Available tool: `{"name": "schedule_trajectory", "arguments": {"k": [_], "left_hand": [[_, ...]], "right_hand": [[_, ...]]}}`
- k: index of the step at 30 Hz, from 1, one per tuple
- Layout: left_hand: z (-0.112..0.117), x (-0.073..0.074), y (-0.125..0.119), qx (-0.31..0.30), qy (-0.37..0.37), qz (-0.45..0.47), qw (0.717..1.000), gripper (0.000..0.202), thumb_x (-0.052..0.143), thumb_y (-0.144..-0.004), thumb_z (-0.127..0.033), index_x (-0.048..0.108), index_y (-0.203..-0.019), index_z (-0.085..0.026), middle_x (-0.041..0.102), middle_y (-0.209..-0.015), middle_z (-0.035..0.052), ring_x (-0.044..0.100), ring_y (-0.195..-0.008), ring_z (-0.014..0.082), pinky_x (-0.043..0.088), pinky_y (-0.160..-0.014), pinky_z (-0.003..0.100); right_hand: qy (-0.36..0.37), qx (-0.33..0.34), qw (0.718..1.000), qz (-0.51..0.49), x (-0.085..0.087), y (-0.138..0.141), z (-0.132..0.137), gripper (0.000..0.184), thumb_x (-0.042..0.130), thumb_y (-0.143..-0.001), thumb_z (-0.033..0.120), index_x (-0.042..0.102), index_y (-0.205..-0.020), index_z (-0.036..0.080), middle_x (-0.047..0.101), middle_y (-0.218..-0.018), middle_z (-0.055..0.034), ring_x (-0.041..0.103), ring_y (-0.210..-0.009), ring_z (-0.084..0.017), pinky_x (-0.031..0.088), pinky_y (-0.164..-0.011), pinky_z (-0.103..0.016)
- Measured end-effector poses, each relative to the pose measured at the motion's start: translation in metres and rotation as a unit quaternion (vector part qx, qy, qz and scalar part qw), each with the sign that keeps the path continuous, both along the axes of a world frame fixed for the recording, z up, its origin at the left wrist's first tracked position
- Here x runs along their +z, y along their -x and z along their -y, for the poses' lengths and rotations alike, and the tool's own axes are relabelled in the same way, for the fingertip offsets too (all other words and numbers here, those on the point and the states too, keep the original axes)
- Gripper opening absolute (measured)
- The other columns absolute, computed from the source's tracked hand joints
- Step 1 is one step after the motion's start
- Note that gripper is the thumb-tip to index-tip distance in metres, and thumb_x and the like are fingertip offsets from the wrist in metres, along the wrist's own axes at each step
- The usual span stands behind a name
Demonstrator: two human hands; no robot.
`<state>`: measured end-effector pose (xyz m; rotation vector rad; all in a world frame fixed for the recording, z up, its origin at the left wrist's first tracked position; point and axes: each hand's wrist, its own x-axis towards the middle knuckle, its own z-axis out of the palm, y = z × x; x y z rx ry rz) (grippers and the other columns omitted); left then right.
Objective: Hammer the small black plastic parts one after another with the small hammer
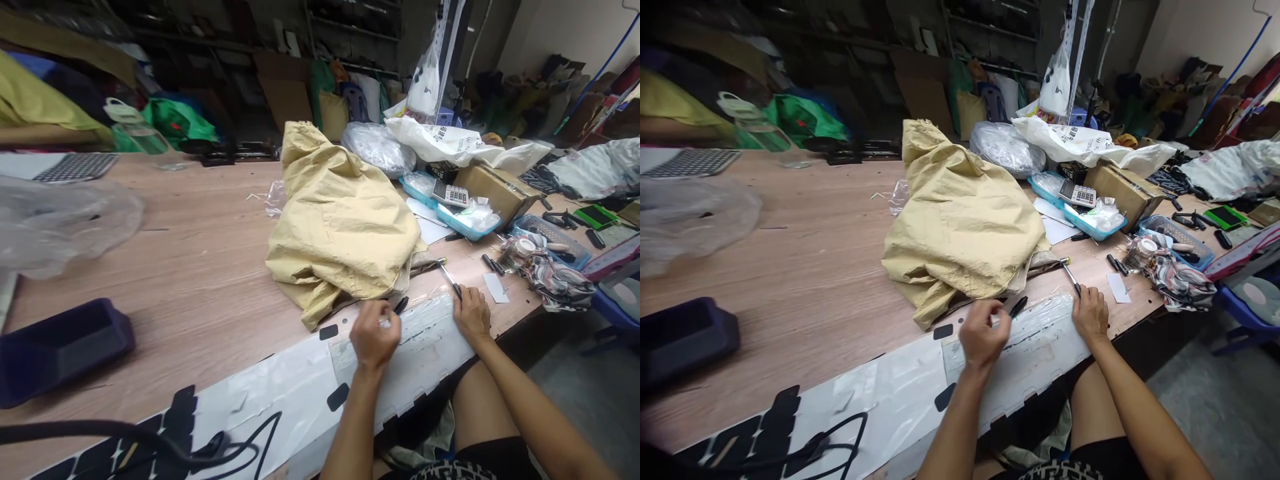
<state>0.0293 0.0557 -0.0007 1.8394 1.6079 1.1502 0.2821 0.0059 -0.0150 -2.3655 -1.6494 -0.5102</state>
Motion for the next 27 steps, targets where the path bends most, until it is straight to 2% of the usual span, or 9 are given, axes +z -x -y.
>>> {"name": "schedule_trajectory", "arguments": {"k": [2,5,9,13,17,20,22,24,27], "left_hand": [[0.01,-0.007,-0.017,-0.017,0.051,-0.046,0.997,0.019,0.059,-0.082,-0.032,0.068,-0.095,-0.021,0.062,-0.09,0.0051,0.061,-0.089,0.0221,0.049,-0.078,0.032],[0.006,-0.016,-0.027,0.001,0.106,-0.108,0.988,0.035,0.066,-0.081,-0.043,0.07,-0.11,-0.022,0.061,-0.102,0.0083,0.059,-0.103,0.0274,0.05,-0.08,0.035],[-0.007,-0.023,-0.021,-0.02,0.141,-0.09,0.986,0.026,0.068,-0.082,-0.039,0.074,-0.105,-0.029,0.063,-0.106,0.0055,0.058,-0.107,0.0262,0.049,-0.081,0.034],[0.002,-0.027,-0.008,-0.062,0.108,-0.035,0.992,0.018,0.066,-0.083,-0.031,0.073,-0.098,-0.027,0.065,-0.096,0.0022,0.059,-0.098,0.0222,0.047,-0.082,0.032],[0.02,-0.029,0.0,-0.124,0.075,-0.054,0.988,0.017,0.068,-0.079,-0.025,0.072,-0.096,-0.026,0.068,-0.094,0.0012,0.057,-0.096,0.0227,0.043,-0.089,0.036],[0.025,-0.027,-0.001,-0.149,0.089,-0.088,0.981,0.017,0.071,-0.078,-0.03,0.073,-0.095,-0.027,0.068,-0.095,0.0016,0.055,-0.099,0.0239,0.04,-0.091,0.038],[0.023,-0.025,-0.003,-0.151,0.099,-0.105,0.978,0.018,0.072,-0.077,-0.035,0.073,-0.094,-0.027,0.068,-0.096,0.0022,0.054,-0.1,0.0245,0.038,-0.091,0.039],[0.021,-0.025,-0.004,-0.151,0.105,-0.112,0.977,0.019,0.073,-0.077,-0.036,0.074,-0.094,-0.027,0.068,-0.098,0.0025,0.054,-0.101,0.0247,0.037,-0.091,0.039],[0.02,-0.026,-0.004,-0.155,0.099,-0.106,0.977,0.017,0.073,-0.077,-0.034,0.074,-0.093,-0.027,0.068,-0.096,0.0018,0.054,-0.099,0.0237,0.037,-0.091,0.038]], "right_hand": [[0.002,0.001,1.0,0.0,0.0,-0.001,-0.001,0.03,0.049,-0.094,0.025,0.059,-0.12,0.015,0.06,-0.101,-0.0124,0.052,-0.092,-0.028,0.039,-0.075,-0.035],[0.006,0.001,1.0,-0.004,-0.001,-0.002,0.0,0.031,0.049,-0.095,0.025,0.059,-0.122,0.014,0.06,-0.102,-0.0123,0.051,-0.092,-0.028,0.039,-0.074,-0.035],[0.005,-0.004,1.0,-0.021,-0.003,-0.003,0.0,0.032,0.05,-0.095,0.024,0.058,-0.124,0.015,0.059,-0.103,-0.013,0.051,-0.092,-0.029,0.039,-0.073,-0.035],[-0.009,-0.003,0.997,-0.082,-0.004,-0.008,-0.004,0.028,0.049,-0.094,0.019,0.061,-0.119,0.015,0.058,-0.103,-0.0149,0.052,-0.091,-0.03,0.041,-0.072,-0.036],[-0.029,0.018,0.991,-0.132,0.004,-0.015,0.001,0.026,0.047,-0.092,0.017,0.063,-0.112,0.015,0.06,-0.096,-0.0136,0.057,-0.089,-0.028,0.046,-0.074,-0.037],[-0.057,0.054,0.981,-0.177,0.017,-0.008,0.029,0.032,0.038,-0.096,0.02,0.059,-0.119,0.016,0.062,-0.104,-0.013,0.061,-0.096,-0.027,0.051,-0.082,-0.037],[-0.093,0.133,0.943,-0.292,0.028,0.006,0.058,0.034,0.034,-0.099,0.025,0.056,-0.124,0.017,0.065,-0.102,-0.0115,0.065,-0.088,-0.025,0.054,-0.08,-0.037],[-0.059,0.178,0.906,-0.378,0.039,0.024,0.087,0.033,0.035,-0.101,0.028,0.055,-0.126,0.02,0.067,-0.092,-0.0074,0.066,-0.071,-0.021,0.057,-0.071,-0.034],[-0.007,0.227,0.887,-0.402,0.048,0.05,0.118,0.031,0.041,-0.1,0.029,0.06,-0.123,0.021,0.072,-0.088,-0.0072,0.071,-0.078,-0.023,0.059,-0.075,-0.035]]}}
